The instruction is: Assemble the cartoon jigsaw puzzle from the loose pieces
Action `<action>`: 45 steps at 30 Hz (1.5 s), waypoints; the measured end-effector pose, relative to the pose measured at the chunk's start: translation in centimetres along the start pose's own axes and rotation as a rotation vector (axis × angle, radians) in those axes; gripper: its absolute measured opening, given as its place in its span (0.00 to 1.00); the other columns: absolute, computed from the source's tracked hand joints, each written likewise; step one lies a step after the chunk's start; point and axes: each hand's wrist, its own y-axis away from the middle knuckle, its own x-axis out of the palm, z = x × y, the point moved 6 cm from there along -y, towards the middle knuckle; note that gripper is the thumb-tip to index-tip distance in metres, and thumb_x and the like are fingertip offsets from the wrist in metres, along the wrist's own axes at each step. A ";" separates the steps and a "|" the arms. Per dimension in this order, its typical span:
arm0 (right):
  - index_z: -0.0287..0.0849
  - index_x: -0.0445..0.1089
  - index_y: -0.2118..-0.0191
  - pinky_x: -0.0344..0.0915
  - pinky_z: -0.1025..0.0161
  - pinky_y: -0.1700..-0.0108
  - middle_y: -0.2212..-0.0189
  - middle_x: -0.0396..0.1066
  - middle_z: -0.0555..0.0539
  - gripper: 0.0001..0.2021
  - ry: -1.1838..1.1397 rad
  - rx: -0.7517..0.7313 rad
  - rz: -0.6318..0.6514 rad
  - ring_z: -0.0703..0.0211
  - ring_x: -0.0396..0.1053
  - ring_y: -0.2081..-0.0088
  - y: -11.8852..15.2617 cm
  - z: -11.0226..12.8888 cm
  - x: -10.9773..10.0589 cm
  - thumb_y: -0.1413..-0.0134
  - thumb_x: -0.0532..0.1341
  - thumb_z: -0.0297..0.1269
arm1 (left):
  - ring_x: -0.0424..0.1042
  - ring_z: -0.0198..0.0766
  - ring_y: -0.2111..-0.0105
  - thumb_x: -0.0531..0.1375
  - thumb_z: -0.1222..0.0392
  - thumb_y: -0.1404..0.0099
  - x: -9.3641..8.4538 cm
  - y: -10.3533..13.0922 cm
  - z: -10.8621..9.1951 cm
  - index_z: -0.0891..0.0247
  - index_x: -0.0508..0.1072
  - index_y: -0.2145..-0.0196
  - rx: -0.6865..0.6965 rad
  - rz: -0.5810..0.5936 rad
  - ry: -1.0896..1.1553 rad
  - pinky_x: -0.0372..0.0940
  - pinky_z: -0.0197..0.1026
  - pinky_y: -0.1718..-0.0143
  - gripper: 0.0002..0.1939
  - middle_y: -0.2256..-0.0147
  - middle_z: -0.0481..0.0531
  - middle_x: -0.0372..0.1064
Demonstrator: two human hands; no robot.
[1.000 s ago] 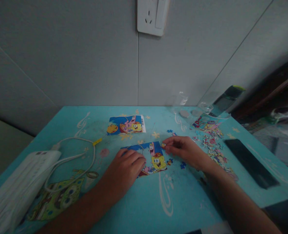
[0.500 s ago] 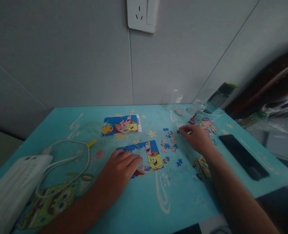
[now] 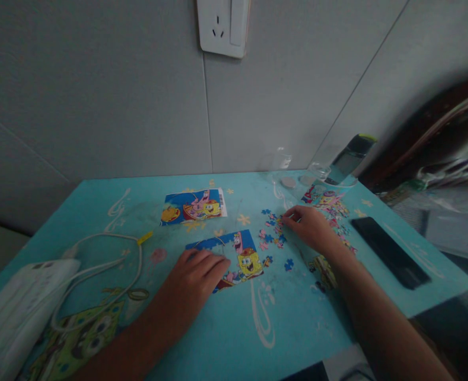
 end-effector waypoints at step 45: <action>0.45 0.78 0.62 0.69 0.60 0.56 0.63 0.75 0.47 0.10 -0.675 -0.365 0.369 0.59 0.72 0.62 3.3 6.7 1.4 0.38 0.61 0.42 | 0.73 0.43 0.59 0.46 0.59 0.23 -0.1 0.0 -0.1 0.66 0.71 0.53 0.033 0.040 -0.040 0.60 0.48 0.55 0.15 0.60 0.54 0.75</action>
